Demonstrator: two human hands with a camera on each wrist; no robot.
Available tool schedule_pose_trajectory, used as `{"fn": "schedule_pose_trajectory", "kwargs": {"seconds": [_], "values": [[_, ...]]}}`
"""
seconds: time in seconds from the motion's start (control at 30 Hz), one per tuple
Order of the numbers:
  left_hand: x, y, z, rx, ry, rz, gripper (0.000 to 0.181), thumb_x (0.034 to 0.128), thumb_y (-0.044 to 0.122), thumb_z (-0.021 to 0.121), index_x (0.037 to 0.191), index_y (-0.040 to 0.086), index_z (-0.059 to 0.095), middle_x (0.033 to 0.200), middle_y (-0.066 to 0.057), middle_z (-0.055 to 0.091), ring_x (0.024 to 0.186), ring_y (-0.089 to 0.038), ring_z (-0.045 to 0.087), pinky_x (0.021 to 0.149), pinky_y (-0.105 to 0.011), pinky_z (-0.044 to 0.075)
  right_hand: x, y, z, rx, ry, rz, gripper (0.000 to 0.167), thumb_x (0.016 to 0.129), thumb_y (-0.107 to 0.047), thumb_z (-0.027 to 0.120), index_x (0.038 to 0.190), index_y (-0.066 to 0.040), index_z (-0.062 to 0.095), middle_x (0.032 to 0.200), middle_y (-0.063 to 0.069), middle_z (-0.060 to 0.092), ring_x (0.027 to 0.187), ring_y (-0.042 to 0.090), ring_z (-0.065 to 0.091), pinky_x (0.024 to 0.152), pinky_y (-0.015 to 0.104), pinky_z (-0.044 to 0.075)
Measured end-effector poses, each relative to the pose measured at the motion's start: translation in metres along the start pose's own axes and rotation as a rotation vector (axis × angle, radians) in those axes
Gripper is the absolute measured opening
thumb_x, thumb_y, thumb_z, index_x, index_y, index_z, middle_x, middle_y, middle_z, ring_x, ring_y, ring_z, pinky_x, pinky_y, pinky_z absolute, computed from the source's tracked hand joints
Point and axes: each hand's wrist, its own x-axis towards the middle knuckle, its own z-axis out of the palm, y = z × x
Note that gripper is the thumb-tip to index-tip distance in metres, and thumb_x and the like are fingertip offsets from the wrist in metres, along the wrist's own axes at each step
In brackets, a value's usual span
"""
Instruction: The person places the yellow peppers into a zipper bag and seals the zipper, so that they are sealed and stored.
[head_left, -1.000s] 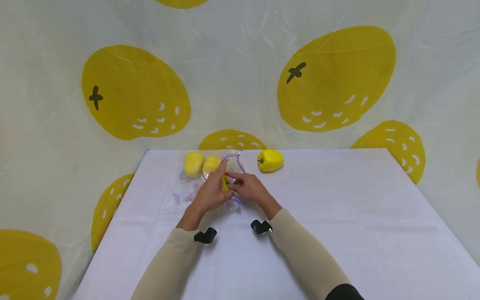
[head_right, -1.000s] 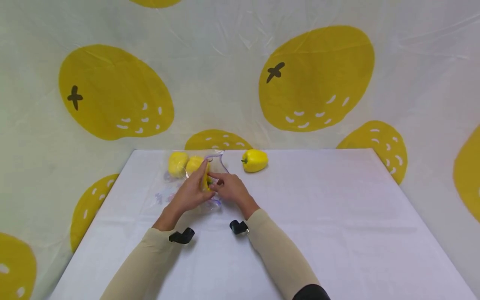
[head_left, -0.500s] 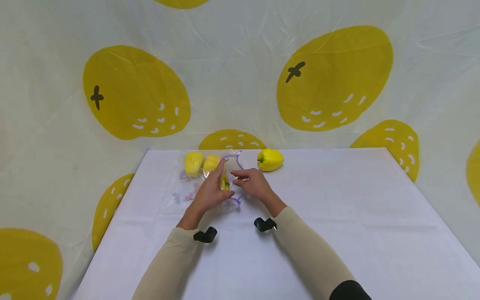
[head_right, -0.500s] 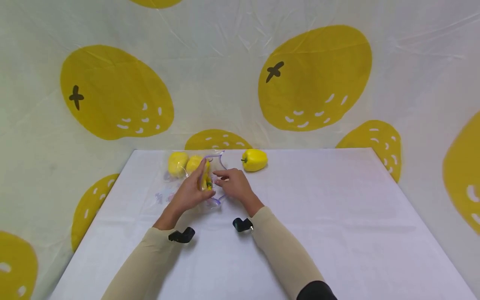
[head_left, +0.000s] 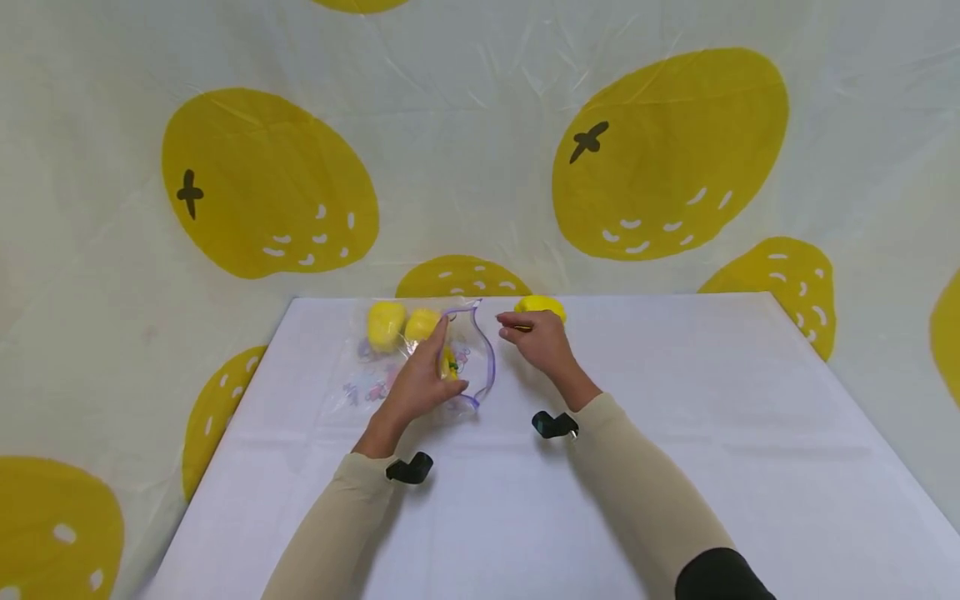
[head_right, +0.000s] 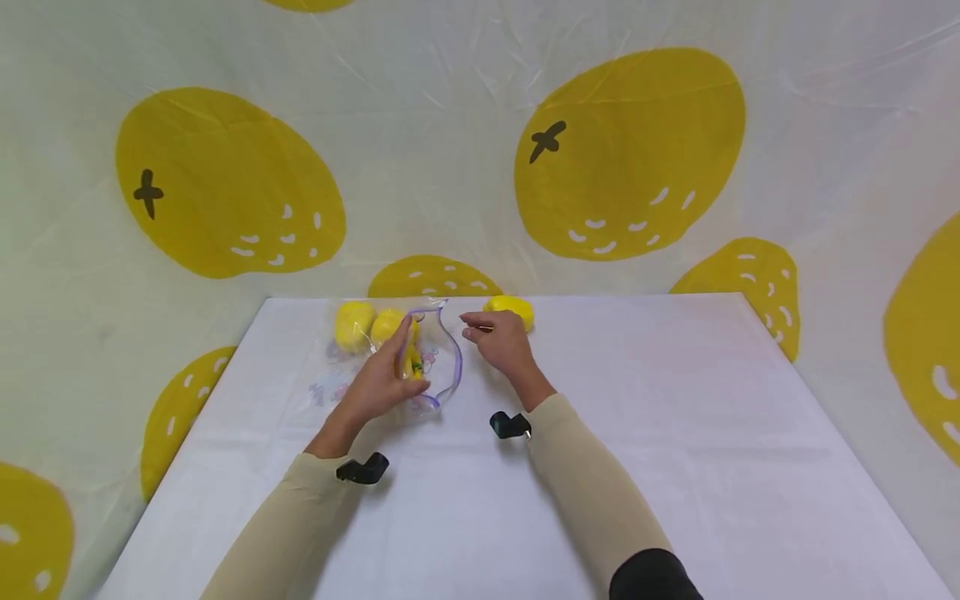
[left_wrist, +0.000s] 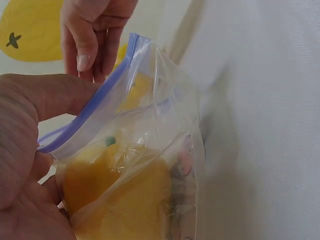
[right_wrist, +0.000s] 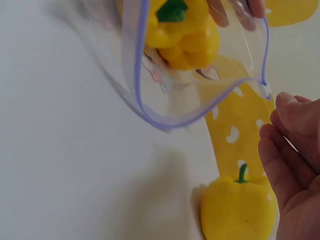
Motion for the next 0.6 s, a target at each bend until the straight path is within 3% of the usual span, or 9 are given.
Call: {"fn": "schedule_pose_trajectory", "kwargs": {"seconds": [0.17, 0.33, 0.5, 0.6], "values": [[0.000, -0.002, 0.000, -0.002, 0.007, 0.015, 0.113, 0.0827, 0.021, 0.085, 0.169, 0.026, 0.013, 0.171, -0.007, 0.034, 0.156, -0.033, 0.036, 0.129, -0.054, 0.028, 0.007, 0.008, -0.011, 0.009, 0.124, -0.051, 0.029, 0.091, -0.005, 0.078, 0.119, -0.003, 0.078, 0.118, 0.021, 0.078, 0.110, 0.034, 0.076, 0.094, 0.044, 0.062], [0.000, -0.003, 0.001, 0.000, 0.003, 0.029, 0.113, 0.0829, 0.020, 0.085, 0.169, 0.023, 0.013, 0.171, -0.007, 0.033, 0.157, -0.035, 0.035, 0.130, -0.054, 0.027, 0.012, 0.016, -0.026, 0.002, 0.197, 0.033, 0.035, 0.092, -0.007, 0.077, 0.127, -0.004, 0.074, 0.130, 0.018, 0.074, 0.126, 0.035, 0.069, 0.106, 0.044, 0.057], [-0.001, -0.002, 0.000, 0.006, 0.009, 0.006, 0.112, 0.0832, 0.020, 0.085, 0.169, 0.026, 0.013, 0.172, -0.005, 0.032, 0.159, -0.037, 0.030, 0.130, -0.057, 0.025, 0.020, 0.032, -0.044, -0.073, 0.194, 0.114, 0.047, 0.095, -0.020, 0.076, 0.140, -0.011, 0.067, 0.146, 0.014, 0.064, 0.136, 0.037, 0.060, 0.115, 0.048, 0.051], [-0.002, -0.002, 0.001, 0.012, 0.009, 0.000, 0.112, 0.0837, 0.021, 0.084, 0.169, 0.026, 0.012, 0.173, -0.004, 0.030, 0.160, -0.037, 0.027, 0.130, -0.056, 0.023, 0.024, 0.043, -0.051, -0.110, 0.124, 0.158, 0.062, 0.094, -0.027, 0.077, 0.150, -0.014, 0.057, 0.158, 0.015, 0.053, 0.144, 0.043, 0.051, 0.120, 0.054, 0.044]]}}
